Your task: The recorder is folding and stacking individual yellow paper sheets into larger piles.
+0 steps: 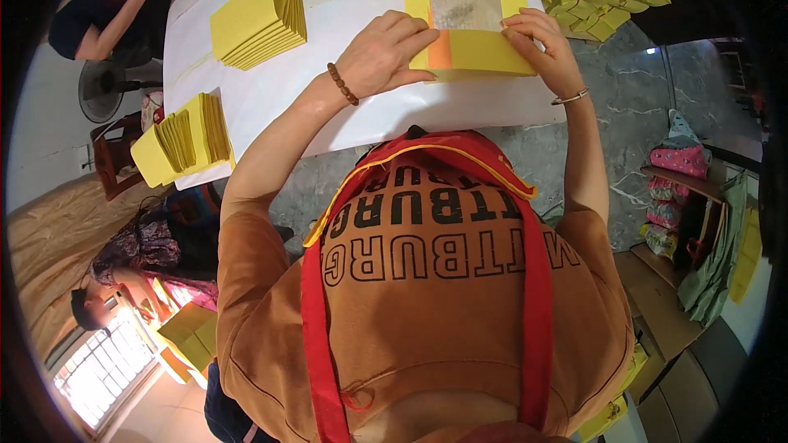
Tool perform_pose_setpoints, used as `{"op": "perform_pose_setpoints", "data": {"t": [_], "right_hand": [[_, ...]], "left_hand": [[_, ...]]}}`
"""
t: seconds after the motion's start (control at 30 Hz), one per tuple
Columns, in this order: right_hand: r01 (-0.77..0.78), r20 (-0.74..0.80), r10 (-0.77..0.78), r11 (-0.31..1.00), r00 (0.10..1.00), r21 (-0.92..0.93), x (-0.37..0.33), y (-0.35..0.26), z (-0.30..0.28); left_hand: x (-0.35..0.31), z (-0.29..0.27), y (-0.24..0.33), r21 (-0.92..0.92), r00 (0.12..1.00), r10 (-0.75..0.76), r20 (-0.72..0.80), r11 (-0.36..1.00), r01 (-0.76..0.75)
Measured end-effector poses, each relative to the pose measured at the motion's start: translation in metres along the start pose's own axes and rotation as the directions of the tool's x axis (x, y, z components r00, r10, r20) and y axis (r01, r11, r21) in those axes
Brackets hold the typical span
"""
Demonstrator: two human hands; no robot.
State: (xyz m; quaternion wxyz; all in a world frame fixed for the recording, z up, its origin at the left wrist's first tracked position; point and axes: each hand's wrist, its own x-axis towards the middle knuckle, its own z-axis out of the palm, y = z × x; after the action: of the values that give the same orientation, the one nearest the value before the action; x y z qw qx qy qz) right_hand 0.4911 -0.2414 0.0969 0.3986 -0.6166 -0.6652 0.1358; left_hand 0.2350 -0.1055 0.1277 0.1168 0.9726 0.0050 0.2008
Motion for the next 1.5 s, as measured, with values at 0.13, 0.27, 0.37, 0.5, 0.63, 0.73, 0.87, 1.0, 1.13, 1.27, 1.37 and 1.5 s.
{"op": "perform_pose_setpoints", "data": {"t": [0.13, 0.27, 0.37, 0.5, 0.63, 0.73, 0.87, 1.0, 1.13, 1.27, 1.37, 1.5], "right_hand": [[-0.029, 0.013, 0.027, 0.97, 1.0, 0.241, -0.002, 0.022, 0.002], [-0.048, -0.014, 0.055, 0.951, 0.998, 0.306, -0.003, 0.03, 0.009], [-0.04, -0.048, 0.058, 0.949, 0.997, 0.311, -0.002, 0.028, 0.012], [-0.006, -0.061, 0.028, 0.941, 0.998, 0.339, -0.002, 0.029, 0.013], [0.018, -0.062, 0.008, 0.914, 0.998, 0.404, -0.005, 0.03, 0.012], [0.151, -0.069, -0.139, 0.961, 0.988, 0.233, -0.005, 0.032, 0.013], [0.134, -0.078, -0.117, 0.953, 0.99, 0.272, -0.006, 0.033, 0.013], [0.107, -0.079, -0.085, 0.937, 0.993, 0.332, -0.006, 0.032, 0.014], [0.152, -0.082, -0.133, 0.943, 0.988, 0.297, -0.005, 0.035, 0.013], [0.145, -0.08, -0.127, 0.944, 0.989, 0.297, -0.004, 0.035, 0.013], [0.138, -0.08, -0.118, 0.941, 0.99, 0.31, -0.004, 0.034, 0.013], [0.192, -0.093, -0.174, 0.946, 0.98, 0.262, -0.004, 0.036, 0.013]], "left_hand": [[0.002, -0.008, 0.001, -0.071, 0.998, -0.058, 0.021, 0.996, 0.06], [0.004, -0.013, 0.007, -0.055, 0.995, -0.096, 0.024, 0.994, 0.097], [0.004, -0.015, 0.013, -0.047, 0.984, -0.176, 0.011, 0.983, 0.177], [0.001, -0.008, 0.007, -0.16, 0.972, -0.236, -0.02, 0.96, 0.23], [0.004, -0.01, 0.001, -0.289, 0.91, -0.412, 0.05, 0.866, 0.408], [0.003, -0.008, -0.005, -0.494, 0.822, -0.544, 0.17, 0.675, 0.548], [0.007, -0.011, -0.006, -0.522, 0.787, -0.567, 0.244, 0.607, 0.599], [0.006, -0.011, -0.009, -0.551, 0.793, -0.547, 0.267, 0.589, 0.591], [0.007, -0.012, -0.009, -0.537, 0.793, -0.541, 0.278, 0.597, 0.596], [0.007, -0.013, -0.012, -0.533, 0.794, -0.522, 0.31, 0.596, 0.6], [0.008, -0.014, -0.011, -0.54, 0.797, -0.517, 0.312, 0.594, 0.596], [0.01, -0.017, -0.01, -0.55, 0.803, -0.501, 0.323, 0.59, 0.59]]}}
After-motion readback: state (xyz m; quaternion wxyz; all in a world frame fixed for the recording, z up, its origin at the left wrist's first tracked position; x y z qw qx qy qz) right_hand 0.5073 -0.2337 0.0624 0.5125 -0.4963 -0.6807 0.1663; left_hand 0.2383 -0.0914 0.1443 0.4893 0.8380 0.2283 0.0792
